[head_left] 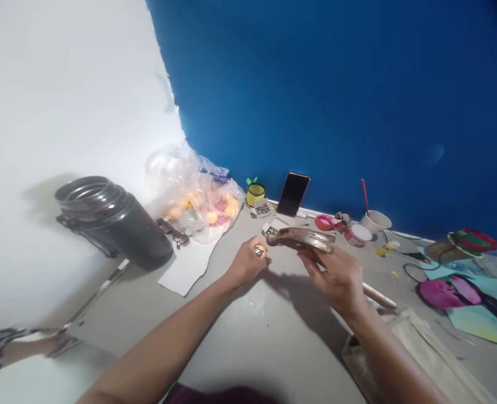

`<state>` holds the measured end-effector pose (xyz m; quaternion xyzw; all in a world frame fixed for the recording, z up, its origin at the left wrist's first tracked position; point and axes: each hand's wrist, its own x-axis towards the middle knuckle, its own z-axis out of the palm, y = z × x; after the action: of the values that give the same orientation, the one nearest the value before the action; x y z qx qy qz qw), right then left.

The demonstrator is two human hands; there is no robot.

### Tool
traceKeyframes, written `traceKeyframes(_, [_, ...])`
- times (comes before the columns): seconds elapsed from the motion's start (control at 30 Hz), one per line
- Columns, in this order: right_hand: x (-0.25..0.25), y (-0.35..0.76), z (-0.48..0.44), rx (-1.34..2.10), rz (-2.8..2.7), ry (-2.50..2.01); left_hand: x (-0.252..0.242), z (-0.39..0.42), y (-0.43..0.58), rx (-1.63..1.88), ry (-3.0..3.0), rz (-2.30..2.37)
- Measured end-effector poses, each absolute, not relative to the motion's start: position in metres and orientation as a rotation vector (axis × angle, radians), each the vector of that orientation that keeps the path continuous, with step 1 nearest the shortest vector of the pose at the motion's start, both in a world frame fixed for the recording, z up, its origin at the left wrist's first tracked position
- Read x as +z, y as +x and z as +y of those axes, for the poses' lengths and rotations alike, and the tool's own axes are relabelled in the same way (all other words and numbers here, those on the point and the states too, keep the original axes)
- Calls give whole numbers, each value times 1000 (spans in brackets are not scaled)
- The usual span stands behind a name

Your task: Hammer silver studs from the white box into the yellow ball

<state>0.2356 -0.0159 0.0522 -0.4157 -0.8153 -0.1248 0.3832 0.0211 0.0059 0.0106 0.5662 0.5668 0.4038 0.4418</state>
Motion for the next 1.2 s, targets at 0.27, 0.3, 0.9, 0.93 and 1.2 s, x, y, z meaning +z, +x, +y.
traceKeyframes(0.27, [48,245,-8,-98,-2042,-1356,13,2,19,968,1323,1305])
traceKeyframes(0.3, [49,249,-5,-28,-2007,-1424,13,3,18,960,1280,1246])
traceKeyframes(0.9, [42,263,18,642,-2415,-1807,15,12,12,1117,1191,1336])
traceKeyframes(0.93, [42,263,18,616,-2432,-1830,14,13,12,1132,1186,1363])
traceKeyframes(1.2, [37,262,19,550,-2531,-1839,5,18,9,1158,1164,1367])
